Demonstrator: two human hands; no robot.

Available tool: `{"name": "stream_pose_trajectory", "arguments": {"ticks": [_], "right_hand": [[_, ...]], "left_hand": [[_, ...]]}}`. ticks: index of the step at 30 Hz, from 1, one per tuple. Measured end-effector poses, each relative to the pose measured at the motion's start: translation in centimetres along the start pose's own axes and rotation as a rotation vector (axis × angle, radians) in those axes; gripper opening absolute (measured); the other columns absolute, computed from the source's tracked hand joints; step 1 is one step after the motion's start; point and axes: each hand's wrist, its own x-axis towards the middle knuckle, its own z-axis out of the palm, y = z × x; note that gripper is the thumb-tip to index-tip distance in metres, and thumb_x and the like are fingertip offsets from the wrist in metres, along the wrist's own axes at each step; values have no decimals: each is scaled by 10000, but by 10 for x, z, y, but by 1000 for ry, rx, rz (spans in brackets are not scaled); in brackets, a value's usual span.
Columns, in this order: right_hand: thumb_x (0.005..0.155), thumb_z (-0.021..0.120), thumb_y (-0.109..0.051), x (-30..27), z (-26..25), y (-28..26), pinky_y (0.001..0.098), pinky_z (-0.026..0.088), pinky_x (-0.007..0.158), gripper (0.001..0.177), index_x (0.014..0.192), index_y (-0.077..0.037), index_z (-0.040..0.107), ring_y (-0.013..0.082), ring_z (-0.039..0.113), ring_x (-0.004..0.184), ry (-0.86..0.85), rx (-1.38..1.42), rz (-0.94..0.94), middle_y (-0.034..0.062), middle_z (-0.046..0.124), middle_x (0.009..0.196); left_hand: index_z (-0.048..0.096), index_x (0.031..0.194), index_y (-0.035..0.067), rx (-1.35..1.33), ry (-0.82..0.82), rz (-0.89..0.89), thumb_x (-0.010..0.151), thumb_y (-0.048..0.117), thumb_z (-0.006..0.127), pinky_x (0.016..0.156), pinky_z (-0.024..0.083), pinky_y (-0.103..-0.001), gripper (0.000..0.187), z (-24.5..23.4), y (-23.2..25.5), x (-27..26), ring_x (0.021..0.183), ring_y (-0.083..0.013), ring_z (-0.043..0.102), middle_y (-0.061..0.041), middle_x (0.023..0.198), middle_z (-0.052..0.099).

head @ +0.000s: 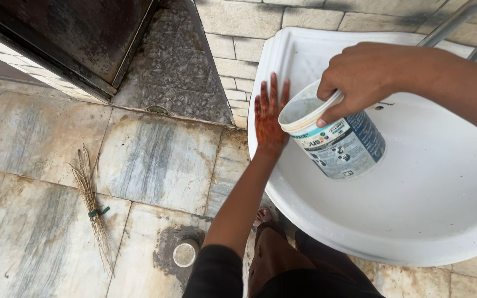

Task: The person fills a bucket with water from a tap, pours it onto a sink basin, and then scrubs the sink surface using a small sponge.

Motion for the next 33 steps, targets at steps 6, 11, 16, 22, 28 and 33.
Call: {"name": "stream_pose_trajectory", "arguments": {"ticks": [6, 11, 16, 22, 28, 33], "right_hand": [[768, 694, -652, 15, -1, 8, 436, 604, 686, 592, 1069, -159, 819, 299, 771, 762, 60, -14, 85, 119, 797, 821], [791, 677, -679, 7, 3, 10, 423, 611, 694, 624, 1105, -156, 806, 292, 777, 773, 31, -50, 109, 120, 806, 827], [808, 684, -631, -11, 14, 14, 396, 629, 710, 566, 1129, -179, 798, 269, 807, 755, -43, -29, 149, 122, 820, 820], [809, 660, -638, -39, 39, 40, 423, 610, 756, 554, 1077, -182, 826, 274, 785, 808, -128, 5, 187, 106, 819, 842], [798, 644, -679, -46, 66, 76, 440, 614, 721, 630, 1138, -168, 786, 270, 790, 805, -78, 116, 313, 113, 814, 841], [831, 583, -709, -45, 67, 90, 433, 615, 754, 682, 1189, -168, 791, 270, 798, 863, -86, 110, 391, 107, 810, 891]], "left_hand": [[212, 1664, 88, -197, -209, -130, 1101, 320, 422, 1254, 326, -511, 645, 37, -23, 93, 1561, -301, 145, -116, 1752, 91], [326, 1581, 108, 350, -323, 54, 1015, 328, 475, 1251, 157, -572, 626, -2, 16, 62, 1575, -312, 72, -158, 1713, 112], [394, 1557, 153, 151, -332, 131, 1027, 339, 459, 1294, 11, -561, 565, -6, 16, 37, 1599, -274, 76, -118, 1695, 171], [283, 1627, 50, 252, -348, 152, 1086, 413, 389, 1290, 22, -553, 660, 21, 43, 28, 1583, -298, 82, -187, 1697, 176], [219, 1641, 77, 226, -432, 133, 1067, 426, 402, 1237, 45, -605, 696, 53, 105, 49, 1563, -396, 25, -147, 1711, 76], [213, 1677, 267, -68, -337, 512, 1074, 421, 405, 1350, 74, -482, 652, 94, 117, 50, 1648, -234, 52, 16, 1775, 93]]}}
